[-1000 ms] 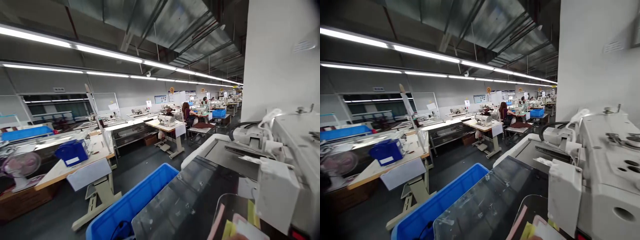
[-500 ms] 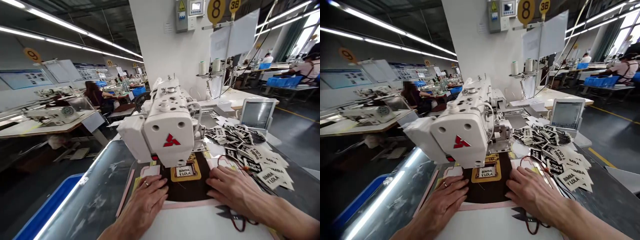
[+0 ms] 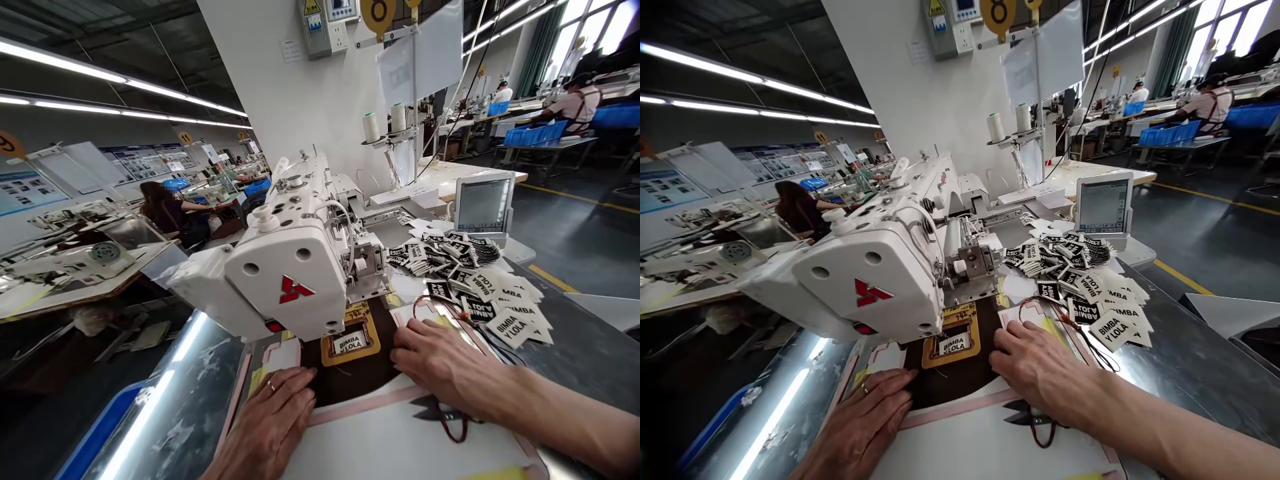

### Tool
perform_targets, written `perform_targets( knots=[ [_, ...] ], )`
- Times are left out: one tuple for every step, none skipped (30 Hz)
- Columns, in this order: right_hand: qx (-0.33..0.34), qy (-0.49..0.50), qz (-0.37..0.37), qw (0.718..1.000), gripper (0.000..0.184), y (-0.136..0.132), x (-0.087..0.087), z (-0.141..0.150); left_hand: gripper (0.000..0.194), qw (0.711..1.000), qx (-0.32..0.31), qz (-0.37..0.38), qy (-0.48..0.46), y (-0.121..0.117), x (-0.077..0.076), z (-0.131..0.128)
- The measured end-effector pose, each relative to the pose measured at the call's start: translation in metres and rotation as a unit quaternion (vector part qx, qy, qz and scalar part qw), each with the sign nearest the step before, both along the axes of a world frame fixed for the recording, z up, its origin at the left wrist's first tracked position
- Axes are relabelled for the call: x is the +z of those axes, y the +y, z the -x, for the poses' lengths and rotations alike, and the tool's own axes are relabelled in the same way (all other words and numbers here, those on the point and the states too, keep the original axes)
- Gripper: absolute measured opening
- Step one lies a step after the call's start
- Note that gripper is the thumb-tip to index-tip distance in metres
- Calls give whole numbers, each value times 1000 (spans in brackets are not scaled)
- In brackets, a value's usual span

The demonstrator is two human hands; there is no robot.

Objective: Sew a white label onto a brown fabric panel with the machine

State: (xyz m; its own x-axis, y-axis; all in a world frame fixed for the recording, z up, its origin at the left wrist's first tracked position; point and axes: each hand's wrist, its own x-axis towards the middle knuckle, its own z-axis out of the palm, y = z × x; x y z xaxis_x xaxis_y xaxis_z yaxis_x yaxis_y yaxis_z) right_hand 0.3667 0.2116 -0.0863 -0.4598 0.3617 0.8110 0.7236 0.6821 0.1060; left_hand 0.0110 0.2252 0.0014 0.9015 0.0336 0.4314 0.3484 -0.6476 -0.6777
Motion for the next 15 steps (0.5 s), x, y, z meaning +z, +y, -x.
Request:
perform_targets(
  knots=[
    [6,-1,0,1000,13,0,0,1,28,1000,5,2,2,0,0,1],
    [14,-3,0,1000,13,-1,0,2,29,1000,10,2,6,-1,0,2],
    [23,-10,2,1000,15,-2,-1,3,30,1000,13,1,11,-2,0,2],
    [31,-19,5,999,17,-4,-1,3,31,1000,13,0,17,-3,0,3],
    [42,-28,5,999,18,-6,-2,4,30,1000,9,2,21,-6,1,3],
    [53,-39,2,998,18,-9,-3,6,29,1000,1,8,25,-9,2,3],
    [59,-49,-1,997,15,-12,-3,7,28,999,-11,17,30,-13,3,3],
    [61,-58,-4,996,13,-16,-3,8,27,999,-19,26,36,-17,4,4],
    [61,-67,-3,996,12,-19,-3,9,27,998,-27,29,45,-21,6,5],
    [58,-74,-2,996,12,-22,-3,10,26,998,-21,27,56,-25,7,6],
    [57,-83,0,995,13,-24,-3,11,25,997,-4,19,68,-28,9,8],
    [53,-91,4,994,14,-25,-3,12,24,996,20,7,82,-31,11,10],
    [51,-99,5,994,14,-26,-3,13,22,994,44,-4,96,-33,12,11],
    [50,-105,6,993,13,-26,-3,13,19,993,61,-13,104,-34,13,13],
    [49,-108,5,993,12,-26,-3,13,15,992,68,-16,106,-36,14,13]
  ],
)
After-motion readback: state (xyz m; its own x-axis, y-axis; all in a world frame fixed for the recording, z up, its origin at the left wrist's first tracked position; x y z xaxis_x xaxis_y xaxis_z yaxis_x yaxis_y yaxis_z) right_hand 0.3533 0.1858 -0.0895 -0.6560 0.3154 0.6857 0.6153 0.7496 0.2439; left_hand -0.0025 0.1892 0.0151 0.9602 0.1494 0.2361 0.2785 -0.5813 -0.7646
